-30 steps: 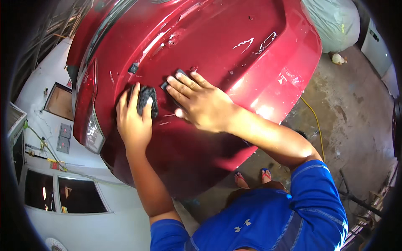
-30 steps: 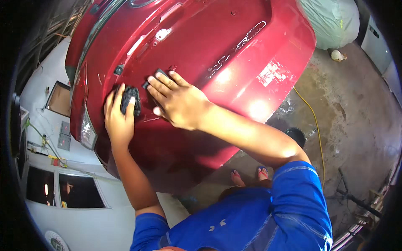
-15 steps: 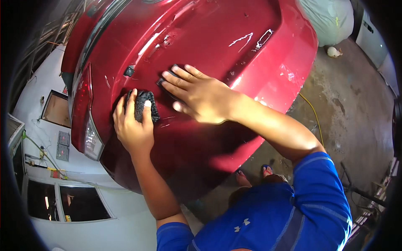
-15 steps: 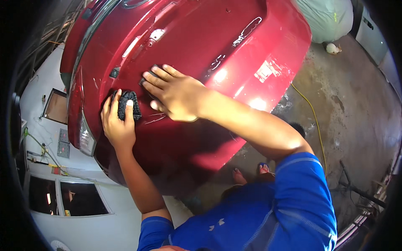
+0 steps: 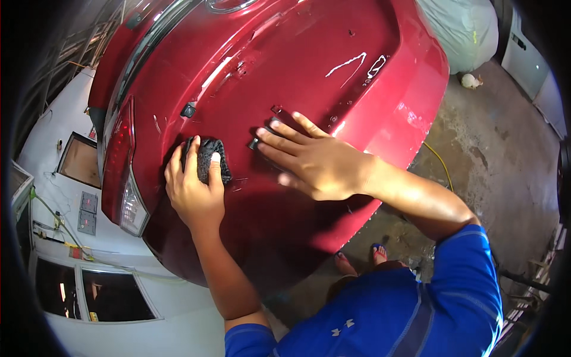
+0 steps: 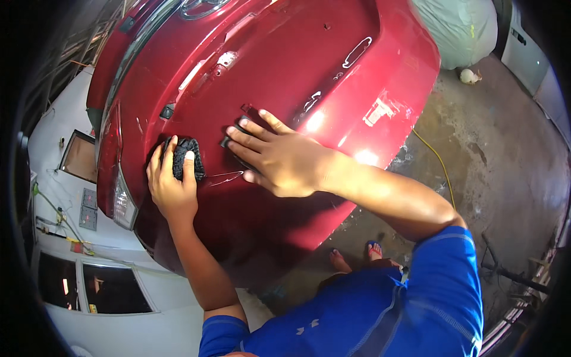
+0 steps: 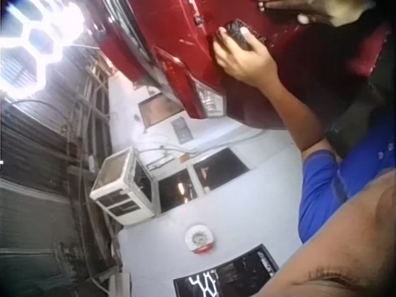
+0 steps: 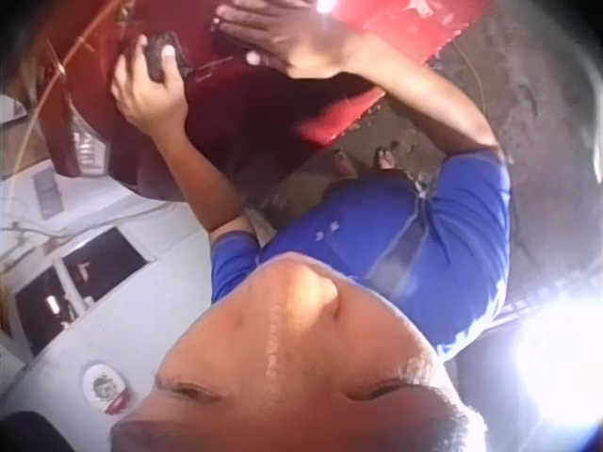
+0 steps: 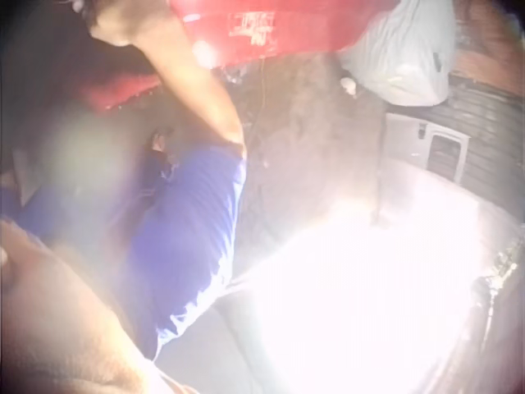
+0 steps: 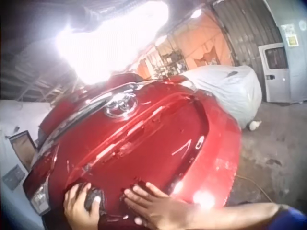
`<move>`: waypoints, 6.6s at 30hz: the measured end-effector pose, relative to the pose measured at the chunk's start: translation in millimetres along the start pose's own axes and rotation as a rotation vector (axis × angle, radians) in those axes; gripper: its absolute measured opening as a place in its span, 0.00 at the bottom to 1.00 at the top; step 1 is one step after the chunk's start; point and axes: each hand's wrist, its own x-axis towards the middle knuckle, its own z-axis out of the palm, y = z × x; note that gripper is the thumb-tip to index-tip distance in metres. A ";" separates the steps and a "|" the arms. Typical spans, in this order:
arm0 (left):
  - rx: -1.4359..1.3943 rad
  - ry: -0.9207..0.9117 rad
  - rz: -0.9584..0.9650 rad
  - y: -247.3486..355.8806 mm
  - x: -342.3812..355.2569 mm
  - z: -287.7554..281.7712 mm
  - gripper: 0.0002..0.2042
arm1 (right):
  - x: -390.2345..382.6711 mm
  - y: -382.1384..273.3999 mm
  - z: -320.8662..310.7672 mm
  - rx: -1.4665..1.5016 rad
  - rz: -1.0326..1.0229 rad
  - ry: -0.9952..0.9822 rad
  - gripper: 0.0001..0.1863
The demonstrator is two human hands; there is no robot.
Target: The person sands the surface of a red car bumper by hand using a small sanding block and water. They alternate between sanding the damaged areas and wiping the surface with a black cloth to check the progress.
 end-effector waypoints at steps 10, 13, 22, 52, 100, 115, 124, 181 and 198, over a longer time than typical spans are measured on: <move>-0.008 -0.031 0.011 3.1 -2.6 1.2 0.22 | 23.6 4.0 -5.4 -0.018 0.040 0.009 0.35; -0.035 0.018 0.040 2.9 -1.1 5.2 0.23 | 41.5 11.2 -6.0 -0.045 0.027 0.048 0.34; -0.007 -0.007 0.005 8.0 -0.8 4.8 0.22 | -30.7 16.4 -31.7 -0.408 0.313 0.046 0.32; 0.027 -0.058 -0.048 7.7 -3.4 -0.3 0.22 | 33.5 97.1 -50.7 -0.047 -0.129 -0.066 0.29; 0.038 -0.080 -0.060 0.4 -9.3 1.8 0.21 | -47.0 188.5 -77.8 -0.381 0.661 -0.044 0.35; 0.017 -0.075 -0.053 4.9 -3.2 -0.4 0.21 | -38.2 65.1 -40.5 -0.173 0.411 0.081 0.35; 0.034 0.140 -0.087 1.7 -6.0 3.4 0.16 | -15.9 150.2 -91.7 0.050 0.543 0.820 0.29; -0.039 0.295 -0.059 -103.3 -114.0 -49.9 0.17 | 80.7 -39.7 -34.4 0.387 0.224 0.189 0.15; -0.031 0.309 0.005 -109.6 -114.3 -47.9 0.17 | 141.4 -24.6 25.0 0.154 -0.060 0.305 0.13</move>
